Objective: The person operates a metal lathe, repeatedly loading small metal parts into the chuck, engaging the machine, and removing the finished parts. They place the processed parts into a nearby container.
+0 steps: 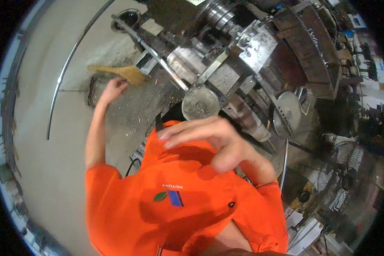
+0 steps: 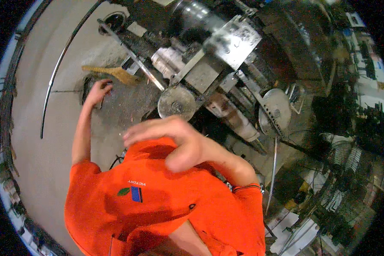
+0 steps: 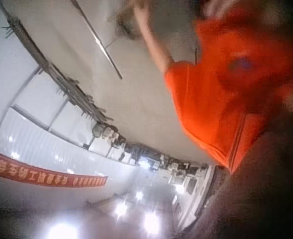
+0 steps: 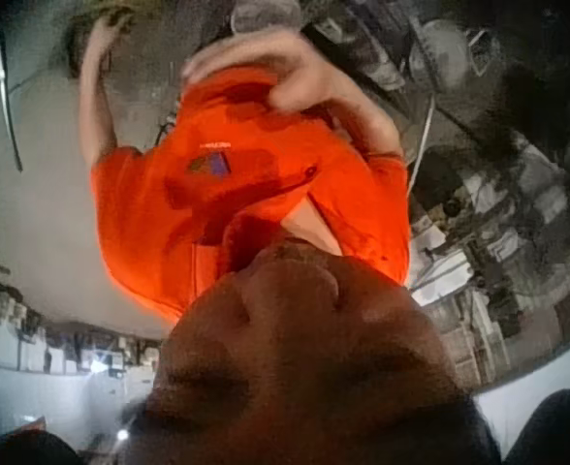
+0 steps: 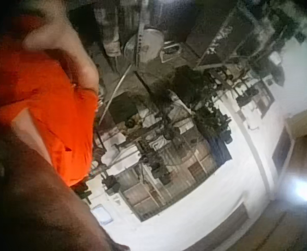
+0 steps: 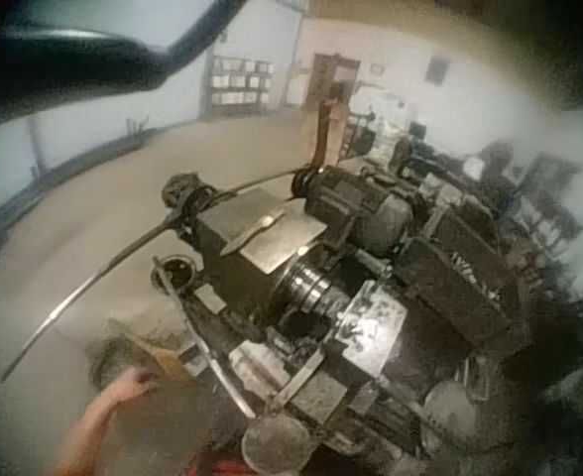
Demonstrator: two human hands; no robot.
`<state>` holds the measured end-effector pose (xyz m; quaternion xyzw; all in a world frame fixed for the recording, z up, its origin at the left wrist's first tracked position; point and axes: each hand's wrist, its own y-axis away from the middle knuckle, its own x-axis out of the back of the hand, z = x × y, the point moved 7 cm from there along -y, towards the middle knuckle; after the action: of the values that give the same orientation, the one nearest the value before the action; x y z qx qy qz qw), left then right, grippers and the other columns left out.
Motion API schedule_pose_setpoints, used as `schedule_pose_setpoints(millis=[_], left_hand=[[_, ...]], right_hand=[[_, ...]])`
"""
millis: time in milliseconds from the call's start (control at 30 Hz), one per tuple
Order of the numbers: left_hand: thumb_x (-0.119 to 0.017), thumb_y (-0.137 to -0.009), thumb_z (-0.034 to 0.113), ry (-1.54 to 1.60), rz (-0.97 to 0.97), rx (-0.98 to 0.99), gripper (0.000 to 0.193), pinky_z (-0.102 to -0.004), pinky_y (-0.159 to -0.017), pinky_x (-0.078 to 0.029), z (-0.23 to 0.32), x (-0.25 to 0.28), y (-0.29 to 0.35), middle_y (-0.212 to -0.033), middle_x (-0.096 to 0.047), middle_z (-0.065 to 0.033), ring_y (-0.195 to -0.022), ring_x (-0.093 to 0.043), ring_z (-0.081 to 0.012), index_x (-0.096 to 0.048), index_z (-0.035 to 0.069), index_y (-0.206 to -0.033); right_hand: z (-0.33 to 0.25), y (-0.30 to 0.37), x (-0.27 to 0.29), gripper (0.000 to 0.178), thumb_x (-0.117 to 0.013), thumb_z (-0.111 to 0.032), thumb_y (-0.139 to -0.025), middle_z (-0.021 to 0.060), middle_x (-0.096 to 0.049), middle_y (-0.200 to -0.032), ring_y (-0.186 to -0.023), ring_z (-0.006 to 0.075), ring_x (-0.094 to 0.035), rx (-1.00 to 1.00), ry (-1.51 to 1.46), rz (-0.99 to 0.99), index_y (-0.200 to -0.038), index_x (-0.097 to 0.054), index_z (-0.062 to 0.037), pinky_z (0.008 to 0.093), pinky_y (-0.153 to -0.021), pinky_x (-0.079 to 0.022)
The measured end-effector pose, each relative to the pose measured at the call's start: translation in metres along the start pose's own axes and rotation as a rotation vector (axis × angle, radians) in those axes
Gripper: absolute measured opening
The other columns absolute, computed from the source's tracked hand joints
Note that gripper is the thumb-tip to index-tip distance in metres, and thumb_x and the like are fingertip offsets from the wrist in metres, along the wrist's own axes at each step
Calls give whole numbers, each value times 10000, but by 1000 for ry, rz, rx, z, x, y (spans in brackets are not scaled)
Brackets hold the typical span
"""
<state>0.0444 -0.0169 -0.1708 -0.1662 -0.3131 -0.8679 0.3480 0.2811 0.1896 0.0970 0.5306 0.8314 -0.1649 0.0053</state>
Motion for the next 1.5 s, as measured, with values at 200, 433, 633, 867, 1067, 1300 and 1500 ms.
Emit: schedule_pose_setpoints(millis=[200,433,633,867,1067,1300,1500], left_hand=[[-518,-889,240,-441,639,-365,337,-342,-749,-474,125,155,24,-955,-651,-134,-837,-631,-240,-546,81,-1185],[-428,-894,468,-548,753,220,461,-416,-774,-459,11,257,26,-984,-628,-196,-892,-607,-346,-623,81,-1052],[-395,-848,590,-632,886,294,582,-448,-705,-471,40,210,59,-807,-637,-189,-814,-612,-362,-636,60,-871],[-407,-786,682,-640,887,289,667,-428,-665,-480,21,249,50,-770,-649,-158,-776,-626,-332,-666,69,-819],[-435,-747,717,-559,920,402,675,-393,-673,-491,43,210,70,-770,-659,-125,-782,-638,-302,-685,93,-812],[-432,-753,704,-488,969,484,674,-437,-624,-496,85,128,108,-703,-639,-171,-701,-640,-336,-674,80,-840],[-559,-753,544,-431,906,455,511,-445,-691,-485,87,118,115,-780,-646,-182,-784,-633,-343,-641,60,-893]], right_hand=[[-54,9,139,460,-543,-23,-574,105,-639,-1035,-981,205,-591,-91,836,500,-1024,-626,24,295,-895,-419],[-29,-27,234,309,-643,-202,-576,179,-635,-916,-782,344,-608,-247,1591,509,-859,-683,-86,364,-687,-499],[10,-37,258,206,-615,-174,-574,173,-638,-763,-717,322,-623,-426,1417,489,-727,-700,-65,345,-659,-493],[4,-50,246,262,-576,-169,-580,211,-633,-758,-721,341,-621,-498,1345,534,-772,-705,-44,352,-688,-477],[1,-49,244,271,-576,-178,-581,206,-634,-719,-690,329,-629,-521,1336,574,-774,-703,-35,348,-664,-483],[4,-50,245,234,-572,-166,-590,216,-631,-729,-696,346,-624,-470,1342,553,-738,-702,-40,363,-685,-490],[1,-48,245,248,-565,-174,-613,229,-629,-740,-739,358,-630,-479,1327,563,-771,-706,-45,357,-717,-489]])
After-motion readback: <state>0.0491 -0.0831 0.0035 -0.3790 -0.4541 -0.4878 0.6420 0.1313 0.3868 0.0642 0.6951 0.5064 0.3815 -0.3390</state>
